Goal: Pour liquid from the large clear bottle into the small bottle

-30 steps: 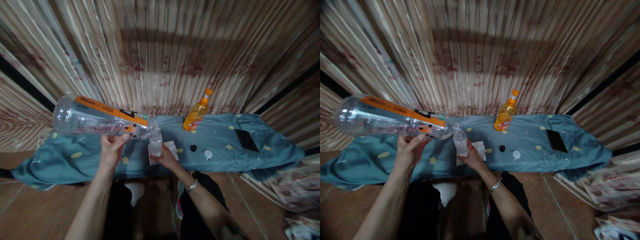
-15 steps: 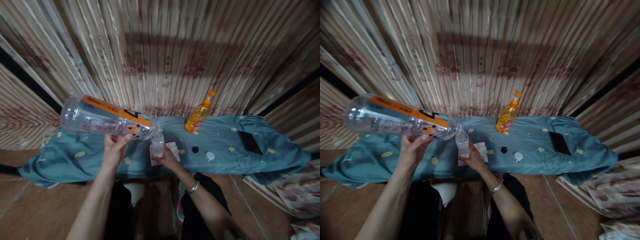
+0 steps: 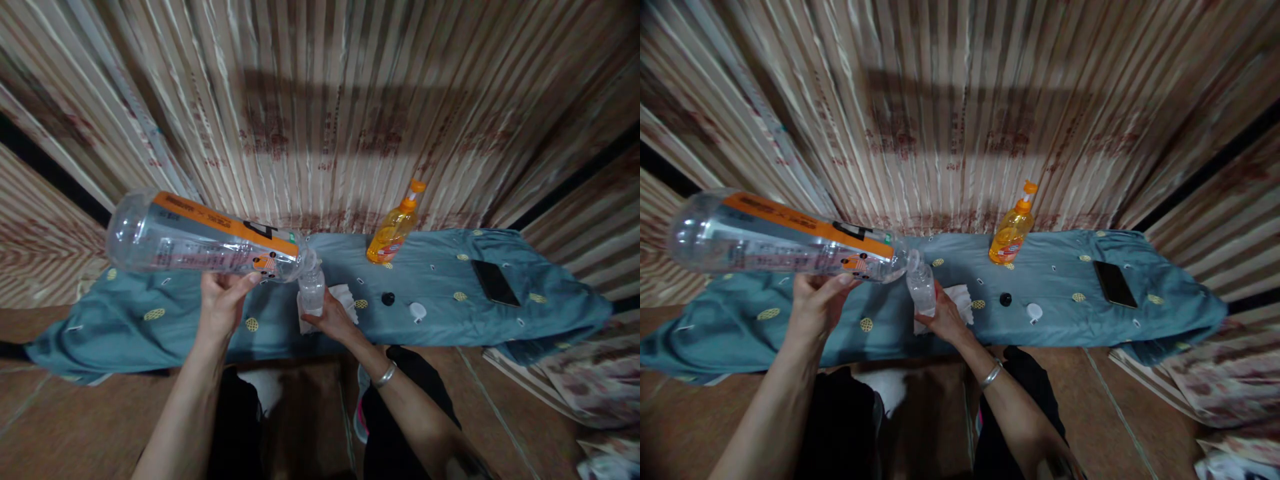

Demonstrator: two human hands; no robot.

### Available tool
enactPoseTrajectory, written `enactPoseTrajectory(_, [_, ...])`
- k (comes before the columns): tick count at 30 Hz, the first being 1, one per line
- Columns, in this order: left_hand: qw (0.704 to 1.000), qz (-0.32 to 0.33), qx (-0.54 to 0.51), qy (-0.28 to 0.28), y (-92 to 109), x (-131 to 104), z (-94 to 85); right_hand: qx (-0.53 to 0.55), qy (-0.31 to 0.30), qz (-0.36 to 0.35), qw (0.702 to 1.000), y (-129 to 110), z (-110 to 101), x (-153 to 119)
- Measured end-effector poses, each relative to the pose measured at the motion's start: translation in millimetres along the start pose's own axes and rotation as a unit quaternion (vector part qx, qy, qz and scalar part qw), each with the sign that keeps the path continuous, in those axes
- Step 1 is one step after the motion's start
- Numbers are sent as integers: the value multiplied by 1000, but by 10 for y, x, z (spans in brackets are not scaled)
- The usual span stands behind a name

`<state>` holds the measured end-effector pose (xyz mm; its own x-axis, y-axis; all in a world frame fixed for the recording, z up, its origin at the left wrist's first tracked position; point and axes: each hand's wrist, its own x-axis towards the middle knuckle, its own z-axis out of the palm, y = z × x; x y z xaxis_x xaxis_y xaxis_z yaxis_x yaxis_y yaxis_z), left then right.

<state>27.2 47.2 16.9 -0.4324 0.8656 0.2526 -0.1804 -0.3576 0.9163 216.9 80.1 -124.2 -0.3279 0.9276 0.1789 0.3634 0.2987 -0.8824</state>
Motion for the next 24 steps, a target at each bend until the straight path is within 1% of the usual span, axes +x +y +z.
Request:
enactPoseTrajectory(4, [1000,-14,0,0,13,-1,3,-3,5,-2,1000,5,4,2])
enactPoseTrajectory(24, [1000,0,1,-10,25,13,-23,-6,3,7,1000,-44,-8,-5])
